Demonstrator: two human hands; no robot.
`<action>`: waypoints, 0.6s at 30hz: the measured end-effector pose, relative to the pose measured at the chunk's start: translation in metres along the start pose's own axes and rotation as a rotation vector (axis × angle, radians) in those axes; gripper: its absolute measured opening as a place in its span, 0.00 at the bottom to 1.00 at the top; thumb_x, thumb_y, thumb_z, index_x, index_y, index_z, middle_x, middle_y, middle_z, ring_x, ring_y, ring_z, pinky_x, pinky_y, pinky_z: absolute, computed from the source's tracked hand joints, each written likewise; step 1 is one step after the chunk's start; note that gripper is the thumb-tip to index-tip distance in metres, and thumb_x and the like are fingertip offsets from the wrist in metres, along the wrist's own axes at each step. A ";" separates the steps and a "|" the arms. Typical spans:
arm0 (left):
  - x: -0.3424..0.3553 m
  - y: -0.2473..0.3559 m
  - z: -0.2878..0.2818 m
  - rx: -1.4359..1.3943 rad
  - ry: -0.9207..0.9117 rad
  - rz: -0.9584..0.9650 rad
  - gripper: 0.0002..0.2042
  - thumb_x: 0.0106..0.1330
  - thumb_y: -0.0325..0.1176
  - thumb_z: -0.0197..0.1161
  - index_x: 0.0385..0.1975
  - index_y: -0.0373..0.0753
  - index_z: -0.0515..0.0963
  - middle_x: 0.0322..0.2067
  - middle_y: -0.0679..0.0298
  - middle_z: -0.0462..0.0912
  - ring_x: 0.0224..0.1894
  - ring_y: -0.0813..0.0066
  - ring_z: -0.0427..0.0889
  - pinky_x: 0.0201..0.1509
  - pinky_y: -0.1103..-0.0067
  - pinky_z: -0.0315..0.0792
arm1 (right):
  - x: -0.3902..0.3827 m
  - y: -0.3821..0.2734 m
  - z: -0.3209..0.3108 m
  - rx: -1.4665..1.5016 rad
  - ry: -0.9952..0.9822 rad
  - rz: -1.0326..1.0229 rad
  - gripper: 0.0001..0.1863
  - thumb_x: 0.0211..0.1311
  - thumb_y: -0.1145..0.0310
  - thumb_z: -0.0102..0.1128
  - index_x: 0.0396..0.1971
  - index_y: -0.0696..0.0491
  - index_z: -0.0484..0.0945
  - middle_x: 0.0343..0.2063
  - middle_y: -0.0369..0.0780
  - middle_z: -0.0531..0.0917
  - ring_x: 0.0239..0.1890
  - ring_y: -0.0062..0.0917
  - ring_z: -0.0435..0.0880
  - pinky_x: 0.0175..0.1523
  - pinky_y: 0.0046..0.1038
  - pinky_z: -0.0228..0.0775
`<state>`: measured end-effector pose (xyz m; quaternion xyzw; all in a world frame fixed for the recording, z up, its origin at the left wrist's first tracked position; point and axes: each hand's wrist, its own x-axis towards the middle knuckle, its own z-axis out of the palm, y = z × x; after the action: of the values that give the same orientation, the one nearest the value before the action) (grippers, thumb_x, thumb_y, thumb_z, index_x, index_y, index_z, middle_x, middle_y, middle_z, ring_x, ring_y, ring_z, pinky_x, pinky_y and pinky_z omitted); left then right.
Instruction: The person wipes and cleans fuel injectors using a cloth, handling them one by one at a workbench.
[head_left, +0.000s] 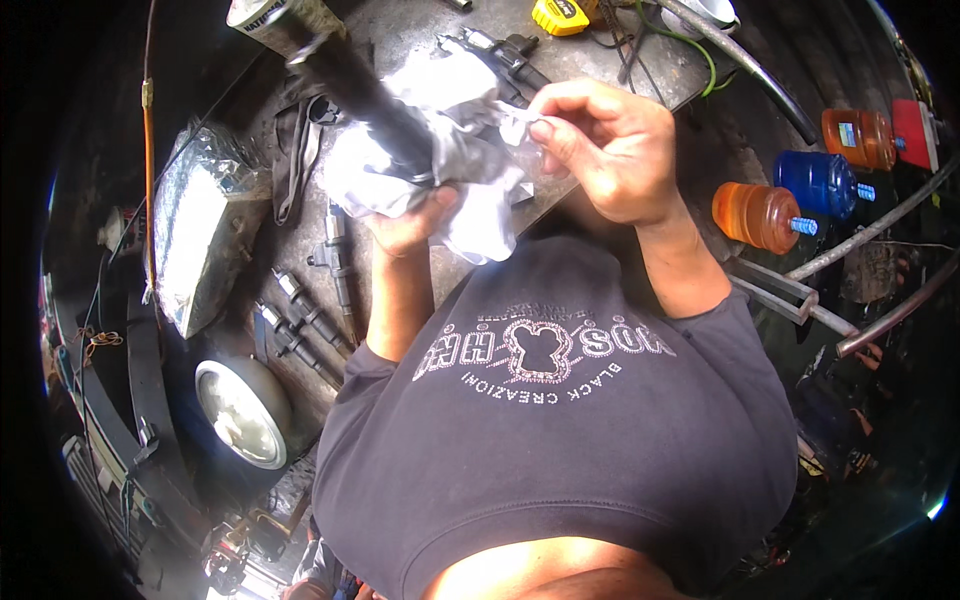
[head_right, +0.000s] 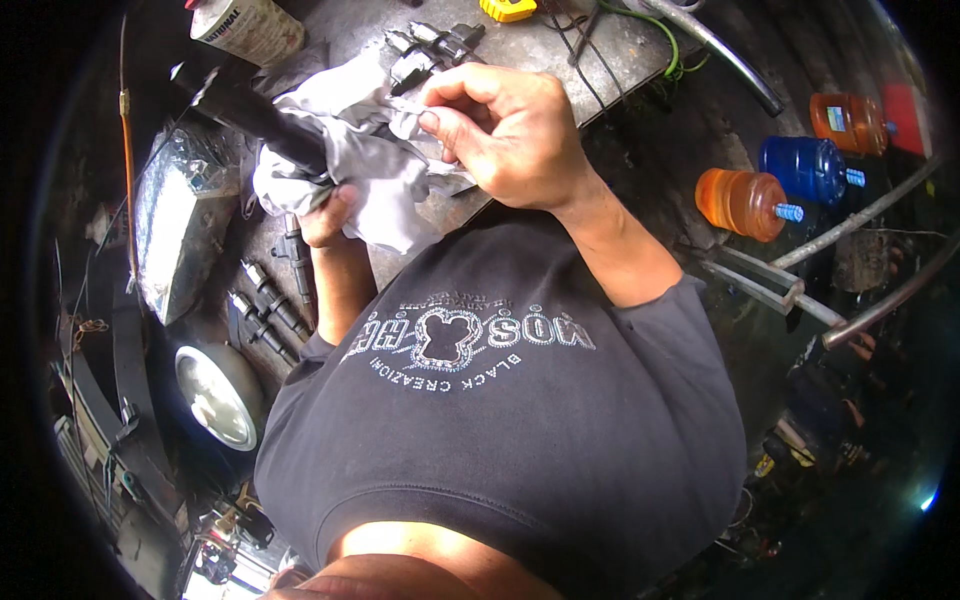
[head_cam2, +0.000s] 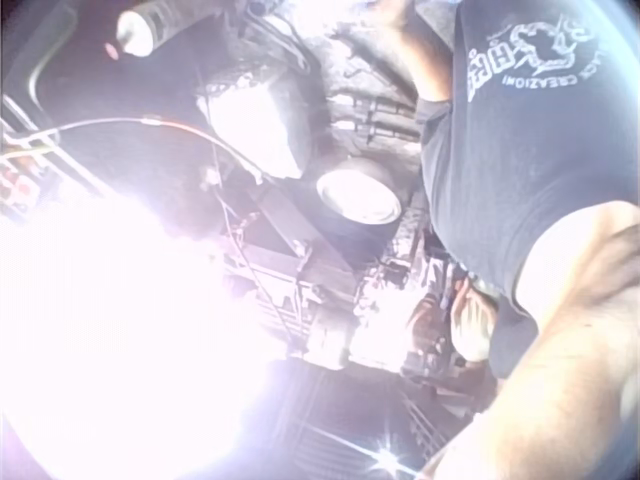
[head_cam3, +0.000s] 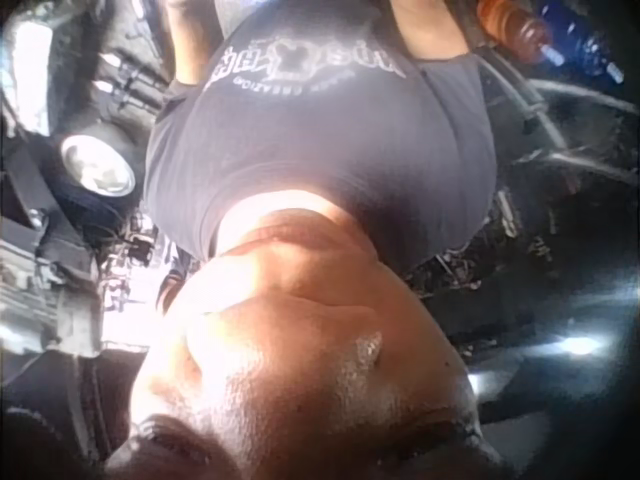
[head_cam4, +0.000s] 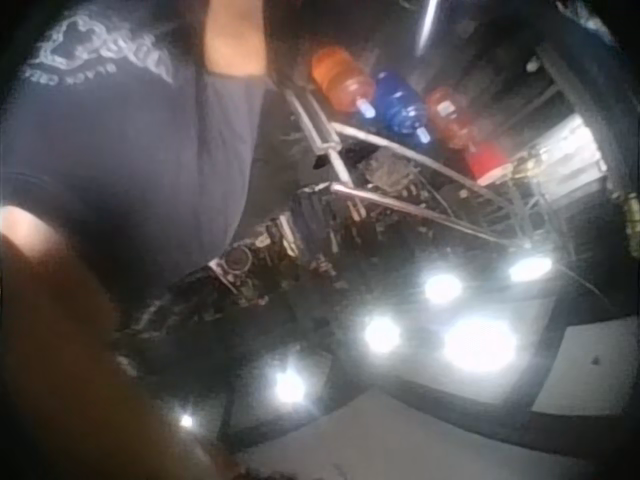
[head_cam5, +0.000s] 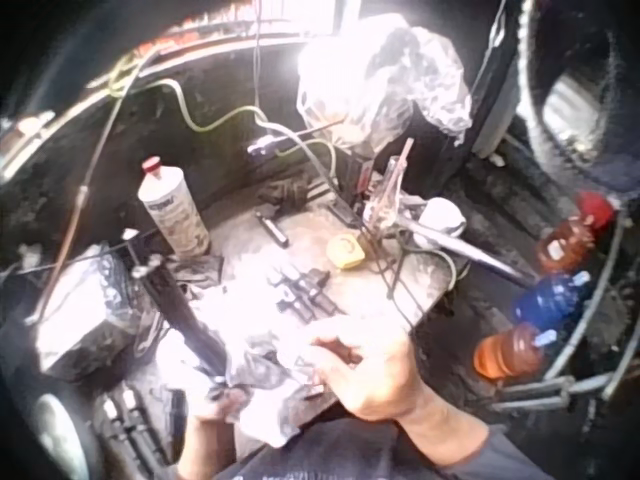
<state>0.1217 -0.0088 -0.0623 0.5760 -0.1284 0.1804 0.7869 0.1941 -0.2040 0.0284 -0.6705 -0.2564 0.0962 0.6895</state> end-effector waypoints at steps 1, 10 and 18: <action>0.001 0.004 0.008 -0.116 0.078 -0.080 0.21 0.48 0.32 0.66 0.42 0.33 0.68 0.34 0.63 0.72 0.32 0.75 0.70 0.36 0.78 0.64 | 0.000 0.000 -0.002 -0.113 -0.010 -0.093 0.04 0.50 0.84 0.59 0.28 0.61 0.78 0.21 0.37 0.80 0.21 0.16 0.78 0.25 0.16 0.69; 0.001 0.011 0.018 -0.101 0.136 -0.153 0.20 0.44 0.27 0.65 0.40 0.34 0.71 0.33 0.65 0.74 0.32 0.77 0.72 0.36 0.81 0.67 | -0.001 0.016 0.011 -0.240 0.010 -0.454 0.04 0.46 0.80 0.63 0.23 0.60 0.78 0.21 0.40 0.81 0.23 0.21 0.80 0.26 0.20 0.71; 0.013 0.022 0.014 0.291 -0.060 -0.002 0.27 0.36 0.25 0.67 0.42 0.33 0.72 0.38 0.62 0.75 0.39 0.74 0.74 0.44 0.80 0.69 | 0.012 0.021 -0.008 0.299 -0.322 0.351 0.11 0.54 0.65 0.64 0.23 0.58 0.78 0.16 0.31 0.77 0.16 0.08 0.69 0.19 0.12 0.57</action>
<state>0.1237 -0.0140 -0.0338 0.6893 -0.1236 0.1789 0.6911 0.2121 -0.2039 0.0111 -0.5715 -0.2255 0.3562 0.7040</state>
